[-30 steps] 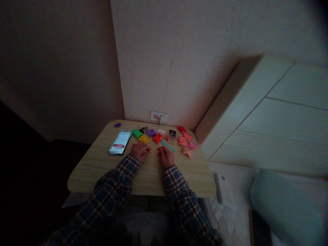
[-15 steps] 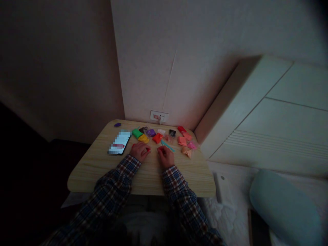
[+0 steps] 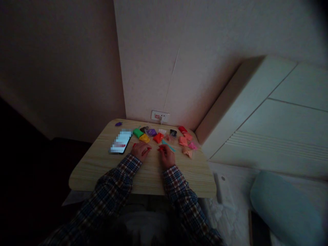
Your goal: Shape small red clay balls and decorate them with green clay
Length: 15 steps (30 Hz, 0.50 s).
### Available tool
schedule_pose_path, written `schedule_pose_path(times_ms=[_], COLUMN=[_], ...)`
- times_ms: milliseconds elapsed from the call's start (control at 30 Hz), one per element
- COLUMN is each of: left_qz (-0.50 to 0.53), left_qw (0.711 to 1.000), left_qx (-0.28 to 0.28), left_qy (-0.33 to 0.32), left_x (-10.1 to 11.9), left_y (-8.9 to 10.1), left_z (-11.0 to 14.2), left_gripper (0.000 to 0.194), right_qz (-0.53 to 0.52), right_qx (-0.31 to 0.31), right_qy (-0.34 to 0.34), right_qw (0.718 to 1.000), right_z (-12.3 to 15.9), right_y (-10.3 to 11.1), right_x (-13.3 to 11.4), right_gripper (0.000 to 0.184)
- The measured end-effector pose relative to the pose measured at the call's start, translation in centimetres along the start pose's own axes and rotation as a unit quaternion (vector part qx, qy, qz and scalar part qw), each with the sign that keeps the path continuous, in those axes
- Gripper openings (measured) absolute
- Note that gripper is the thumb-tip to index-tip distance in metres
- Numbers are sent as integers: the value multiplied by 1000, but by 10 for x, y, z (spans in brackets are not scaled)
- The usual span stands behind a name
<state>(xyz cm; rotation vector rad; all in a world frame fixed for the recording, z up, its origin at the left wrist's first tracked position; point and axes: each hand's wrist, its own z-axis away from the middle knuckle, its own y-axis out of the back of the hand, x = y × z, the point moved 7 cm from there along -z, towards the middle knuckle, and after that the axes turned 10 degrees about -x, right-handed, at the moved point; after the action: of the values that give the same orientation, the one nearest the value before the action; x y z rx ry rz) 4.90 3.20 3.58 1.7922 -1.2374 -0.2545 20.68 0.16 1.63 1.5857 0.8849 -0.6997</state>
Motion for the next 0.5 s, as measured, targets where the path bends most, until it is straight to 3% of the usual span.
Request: schedule_pose_path(times_ms=[500], left_qz=[4], left_qw=[1000], left_qx=[1], left_qy=[10], left_x=[5], left_y=[10], left_z=[-2], left_gripper=[23], right_qz=[10], right_qx=[-7], right_qy=[-10], right_qw=[1000], right_z=[0], right_y=[-1], right_x=[3], right_gripper=[28])
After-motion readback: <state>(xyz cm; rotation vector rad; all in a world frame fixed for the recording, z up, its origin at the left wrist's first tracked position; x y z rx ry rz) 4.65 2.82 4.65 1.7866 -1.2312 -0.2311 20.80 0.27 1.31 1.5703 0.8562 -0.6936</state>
